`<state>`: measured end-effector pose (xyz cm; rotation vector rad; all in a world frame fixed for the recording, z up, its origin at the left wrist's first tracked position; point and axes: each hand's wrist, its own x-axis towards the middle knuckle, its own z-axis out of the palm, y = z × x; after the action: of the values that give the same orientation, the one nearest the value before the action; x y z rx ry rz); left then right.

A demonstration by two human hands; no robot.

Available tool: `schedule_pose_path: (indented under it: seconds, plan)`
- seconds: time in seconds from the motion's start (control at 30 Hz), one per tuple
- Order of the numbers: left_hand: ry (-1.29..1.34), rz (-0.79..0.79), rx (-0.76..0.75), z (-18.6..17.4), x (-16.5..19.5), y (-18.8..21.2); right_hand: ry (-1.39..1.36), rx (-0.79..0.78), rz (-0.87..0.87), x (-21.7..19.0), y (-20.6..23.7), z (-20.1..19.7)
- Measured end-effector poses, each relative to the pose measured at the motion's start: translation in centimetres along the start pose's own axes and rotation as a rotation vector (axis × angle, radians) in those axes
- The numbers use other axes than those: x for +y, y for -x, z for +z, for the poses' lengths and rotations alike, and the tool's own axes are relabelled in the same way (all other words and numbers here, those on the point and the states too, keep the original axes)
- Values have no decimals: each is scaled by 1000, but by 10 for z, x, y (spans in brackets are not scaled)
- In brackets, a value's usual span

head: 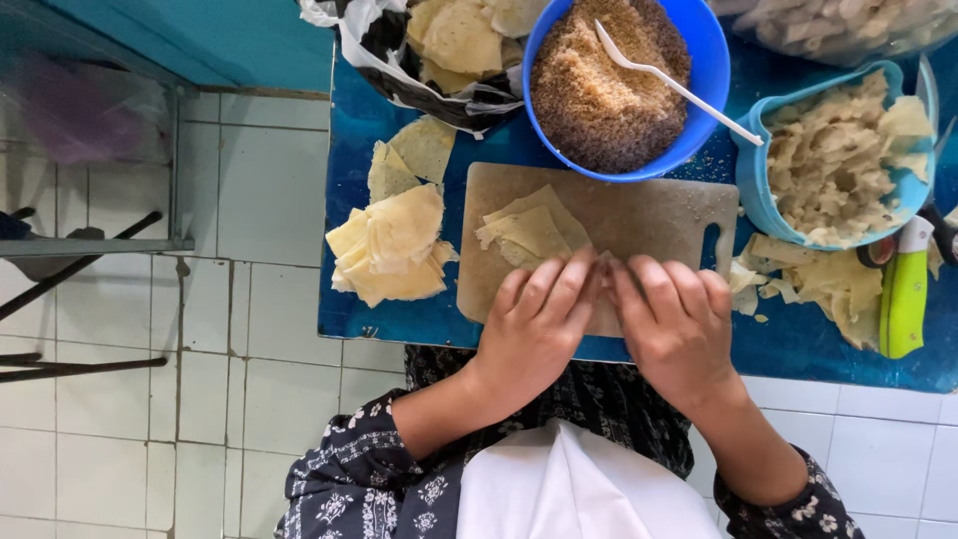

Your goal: The person folds thin square dough sheets in half into triangular pieces one at a time and stacks the folded pieces on a cutting board. They occasionally pick up a spoon from a bowl of brown powder and handle scraps from a side bowl while working through the stack of sheets.

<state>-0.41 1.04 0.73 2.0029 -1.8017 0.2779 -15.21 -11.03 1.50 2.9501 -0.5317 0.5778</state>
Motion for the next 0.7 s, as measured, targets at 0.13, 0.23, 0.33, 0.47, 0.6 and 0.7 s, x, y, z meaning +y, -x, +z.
schedule_pose_path:
  seconds: [0.13,0.23,0.33,0.47,0.6,0.7]
  plan:
    - [-7,12,-36,2,-5,2,-161,27,101,-7,6,-2]
    - [-28,0,-56,3,-8,-1,-150,16,93,-10,4,-2]
    - [-41,-90,-19,7,-10,-6,-40,-59,107,-8,-2,-1]
    - [113,-255,13,4,-19,-7,14,-112,126,-3,-14,3]
    - [131,-324,20,-2,-34,-7,-2,-40,123,4,-30,2]
    - [171,-349,29,-9,-44,-7,-171,114,135,24,-30,-21]
